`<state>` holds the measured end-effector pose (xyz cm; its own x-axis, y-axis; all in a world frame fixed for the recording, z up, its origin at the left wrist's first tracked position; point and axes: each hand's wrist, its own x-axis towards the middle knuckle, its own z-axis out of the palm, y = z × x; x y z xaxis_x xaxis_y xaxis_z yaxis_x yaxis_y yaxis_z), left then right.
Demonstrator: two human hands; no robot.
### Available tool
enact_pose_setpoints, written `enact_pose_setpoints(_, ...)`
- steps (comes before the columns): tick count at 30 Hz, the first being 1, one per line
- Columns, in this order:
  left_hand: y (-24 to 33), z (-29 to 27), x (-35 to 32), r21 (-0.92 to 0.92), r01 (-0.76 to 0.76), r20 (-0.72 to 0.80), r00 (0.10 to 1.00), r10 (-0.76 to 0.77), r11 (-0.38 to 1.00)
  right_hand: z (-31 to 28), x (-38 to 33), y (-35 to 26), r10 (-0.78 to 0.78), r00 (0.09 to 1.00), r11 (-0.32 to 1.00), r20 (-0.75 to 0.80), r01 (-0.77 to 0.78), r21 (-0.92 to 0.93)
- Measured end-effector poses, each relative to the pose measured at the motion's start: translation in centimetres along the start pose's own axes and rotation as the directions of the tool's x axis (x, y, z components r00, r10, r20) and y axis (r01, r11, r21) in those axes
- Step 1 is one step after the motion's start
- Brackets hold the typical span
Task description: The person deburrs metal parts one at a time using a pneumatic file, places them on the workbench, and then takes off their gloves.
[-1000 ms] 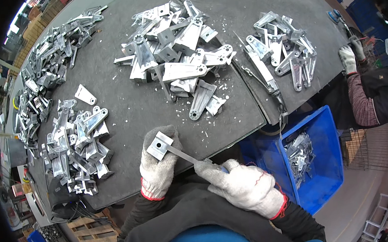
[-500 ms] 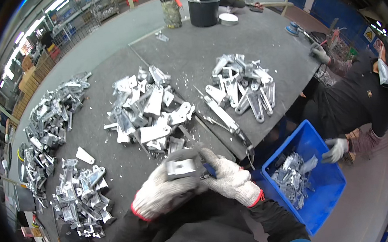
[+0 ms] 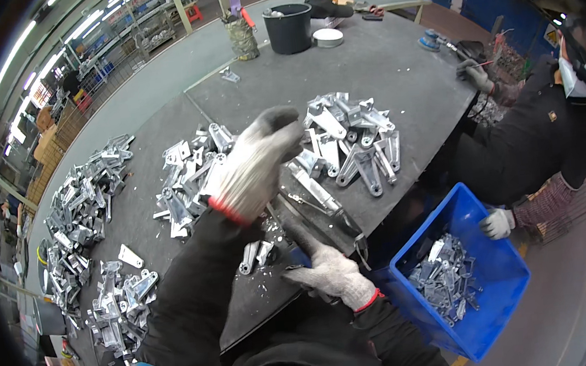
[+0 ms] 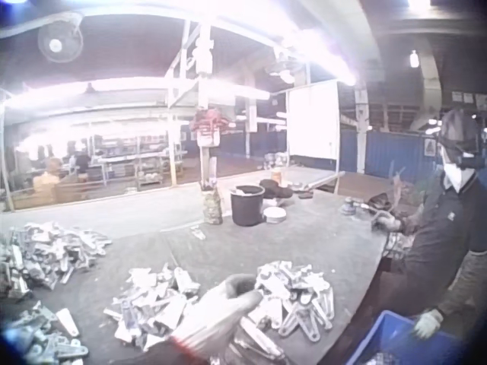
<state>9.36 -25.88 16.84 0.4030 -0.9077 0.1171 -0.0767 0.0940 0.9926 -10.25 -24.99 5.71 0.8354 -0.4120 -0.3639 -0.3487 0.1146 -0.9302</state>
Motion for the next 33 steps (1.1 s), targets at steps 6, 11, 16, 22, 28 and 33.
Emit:
enact_pose_setpoints(6, -2.8, -3.9, -13.2, 0.816, -0.151, 0.175, 0.985, 0.011, 0.557, -0.5, 0.0, 0.6, -0.075, 0.996, 0.997, 0.048, 0.074, 0.019)
enact_pose_setpoints(11, -9.1, -1.5, -15.9, 0.988, -0.037, 0.031, 0.999, 0.041, 0.152, 0.0, 0.1, 0.6, 0.005, 0.999, 0.994, 0.041, -0.009, 0.109)
enact_pose_setpoints(16, -9.7, -2.0, -16.6, 0.852, 0.137, -0.245, 0.957, 0.154, 0.506, 0.2, -0.8, 0.0, -0.002, 1.000, 1.000, -0.010, 0.002, 0.018)
enact_pose_setpoints(22, -4.4, -7.5, -19.5, -0.109, 0.099, -0.477, 0.868, -0.140, 0.989, 0.3, -0.7, -1.5, -0.051, 0.998, 0.993, 0.023, 0.053, -0.110)
enact_pose_setpoints(28, -6.0, -8.6, -24.7, -0.003, 0.159, -0.508, 0.850, -0.139, 0.987, -0.3, -1.8, -1.8, 0.015, 1.000, 0.996, 0.016, -0.013, -0.092)
enact_pose_setpoints(33, -11.9, -5.6, -24.2, 0.295, 0.050, -0.456, 0.885, 0.095, 0.954, 0.1, -2.6, -2.2, -0.009, 0.999, 0.999, -0.046, 0.008, -0.032)
